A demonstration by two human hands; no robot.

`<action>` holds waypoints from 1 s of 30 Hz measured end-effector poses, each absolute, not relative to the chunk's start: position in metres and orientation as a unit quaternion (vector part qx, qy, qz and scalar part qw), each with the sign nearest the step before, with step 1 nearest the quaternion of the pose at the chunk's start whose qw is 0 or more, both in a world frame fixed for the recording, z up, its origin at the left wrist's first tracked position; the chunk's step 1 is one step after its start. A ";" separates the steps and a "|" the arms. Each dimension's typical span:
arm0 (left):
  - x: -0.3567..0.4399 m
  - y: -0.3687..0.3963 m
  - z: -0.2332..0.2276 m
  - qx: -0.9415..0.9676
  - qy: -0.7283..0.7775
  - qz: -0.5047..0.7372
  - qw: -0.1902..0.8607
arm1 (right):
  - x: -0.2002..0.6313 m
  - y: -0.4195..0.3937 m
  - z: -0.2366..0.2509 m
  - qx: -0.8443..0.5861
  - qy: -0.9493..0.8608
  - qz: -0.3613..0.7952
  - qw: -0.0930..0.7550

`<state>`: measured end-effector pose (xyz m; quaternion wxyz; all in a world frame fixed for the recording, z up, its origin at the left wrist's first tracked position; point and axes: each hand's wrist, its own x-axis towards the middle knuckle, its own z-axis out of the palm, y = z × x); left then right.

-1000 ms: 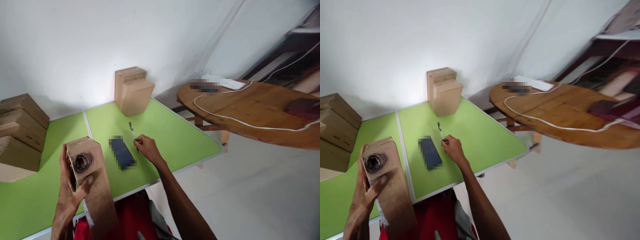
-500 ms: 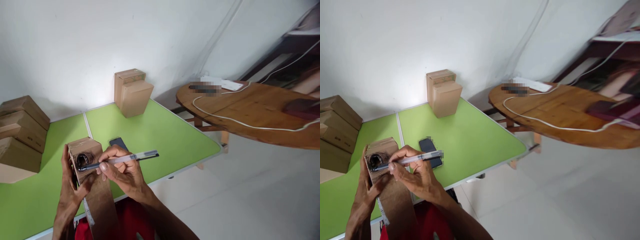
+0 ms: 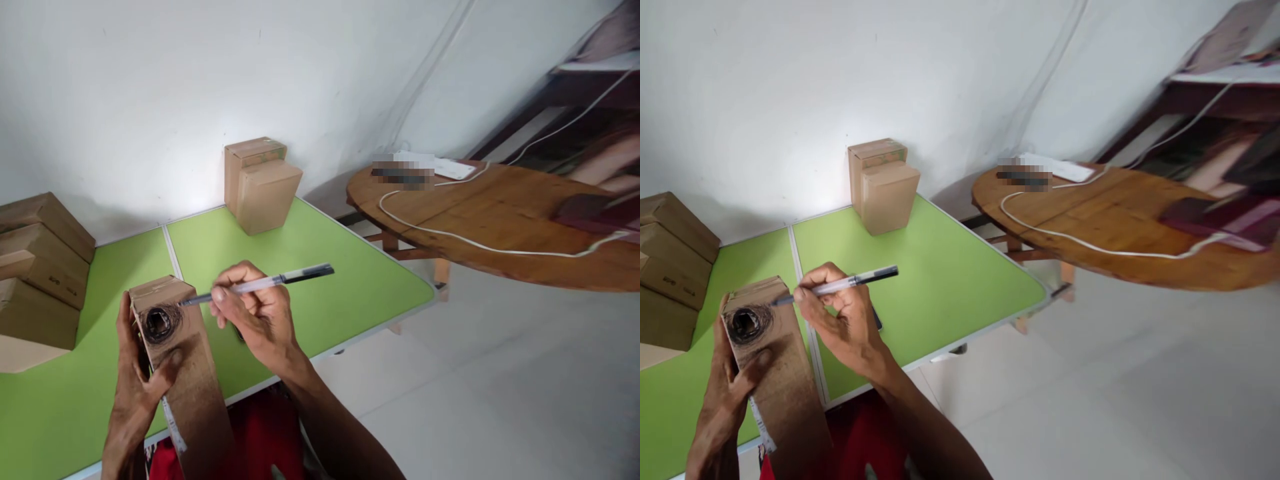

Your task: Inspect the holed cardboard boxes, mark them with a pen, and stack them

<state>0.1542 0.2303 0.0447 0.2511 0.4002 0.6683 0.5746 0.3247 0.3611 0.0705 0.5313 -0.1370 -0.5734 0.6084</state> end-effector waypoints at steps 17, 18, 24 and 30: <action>0.170 0.217 0.066 0.319 0.723 0.556 0.257 | 0.371 0.458 -0.036 -0.609 -0.760 0.218 0.058; 0.171 0.217 0.068 0.315 0.722 0.557 0.262 | 0.371 0.456 -0.037 -0.609 -0.761 0.216 0.054; 0.182 0.216 0.078 0.284 0.727 0.560 0.277 | 0.364 0.427 -0.026 -0.605 -0.761 0.221 0.077; 0.177 0.213 0.074 0.285 0.735 0.553 0.269 | 0.335 0.392 -0.031 -0.601 -0.741 0.286 0.093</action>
